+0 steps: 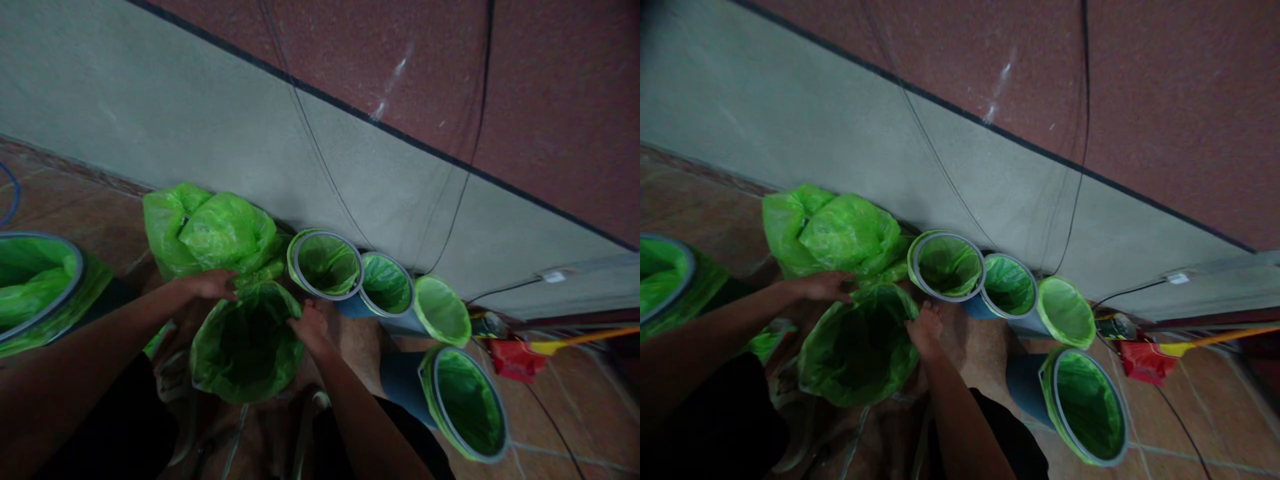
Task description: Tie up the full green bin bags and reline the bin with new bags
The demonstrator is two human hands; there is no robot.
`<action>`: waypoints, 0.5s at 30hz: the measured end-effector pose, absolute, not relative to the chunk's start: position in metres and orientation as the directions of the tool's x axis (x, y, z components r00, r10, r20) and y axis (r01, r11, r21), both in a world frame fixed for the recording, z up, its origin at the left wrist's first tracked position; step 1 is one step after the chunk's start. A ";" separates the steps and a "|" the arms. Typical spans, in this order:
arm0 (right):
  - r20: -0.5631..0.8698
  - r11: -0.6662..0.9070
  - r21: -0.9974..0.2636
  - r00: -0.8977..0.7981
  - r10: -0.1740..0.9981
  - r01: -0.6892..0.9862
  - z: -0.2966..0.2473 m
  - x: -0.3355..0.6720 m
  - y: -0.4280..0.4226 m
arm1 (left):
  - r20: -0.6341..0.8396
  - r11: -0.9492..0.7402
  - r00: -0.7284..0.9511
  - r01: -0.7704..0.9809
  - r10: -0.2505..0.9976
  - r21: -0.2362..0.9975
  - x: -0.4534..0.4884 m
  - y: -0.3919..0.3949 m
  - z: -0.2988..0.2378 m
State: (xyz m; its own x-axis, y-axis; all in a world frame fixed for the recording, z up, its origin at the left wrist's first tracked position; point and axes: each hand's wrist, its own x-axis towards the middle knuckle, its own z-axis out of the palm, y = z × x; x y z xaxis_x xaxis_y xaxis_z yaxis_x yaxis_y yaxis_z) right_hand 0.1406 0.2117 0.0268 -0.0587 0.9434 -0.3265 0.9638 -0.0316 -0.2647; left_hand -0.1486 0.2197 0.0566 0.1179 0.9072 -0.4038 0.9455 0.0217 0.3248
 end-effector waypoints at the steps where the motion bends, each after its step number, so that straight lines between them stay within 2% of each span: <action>1: -0.257 0.000 -0.287 -0.077 0.963 0.958 0.031 0.136 0.212 | -0.381 0.026 0.096 0.953 0.919 0.303 -0.142 0.226 0.057; 3: -0.147 0.092 -0.365 -0.155 0.977 0.926 0.037 0.126 0.215 | -0.356 0.043 0.057 0.962 0.933 0.268 -0.125 0.236 0.056; 6: -0.091 0.175 -0.453 -0.241 0.966 0.874 0.039 0.111 0.220 | -0.335 0.041 0.054 0.962 0.941 0.269 -0.098 0.244 0.050; 12: -0.186 0.134 -0.451 -0.240 0.953 0.882 0.028 0.103 0.226 | -0.356 0.019 0.091 0.956 0.930 0.294 -0.082 0.250 0.043; 15: -0.200 0.139 -0.429 -0.244 0.949 0.892 0.027 0.104 0.226 | -0.327 -0.048 0.142 0.959 0.934 0.279 -0.086 0.249 0.043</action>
State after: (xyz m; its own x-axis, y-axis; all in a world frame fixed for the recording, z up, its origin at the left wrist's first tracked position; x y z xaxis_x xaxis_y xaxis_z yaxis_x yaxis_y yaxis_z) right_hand 0.1037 0.2262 0.0270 -0.2435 0.9491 -0.1998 0.8925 0.1386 -0.4293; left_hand -0.0862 0.2494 0.0431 0.1417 0.9345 -0.3266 0.9591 -0.0479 0.2790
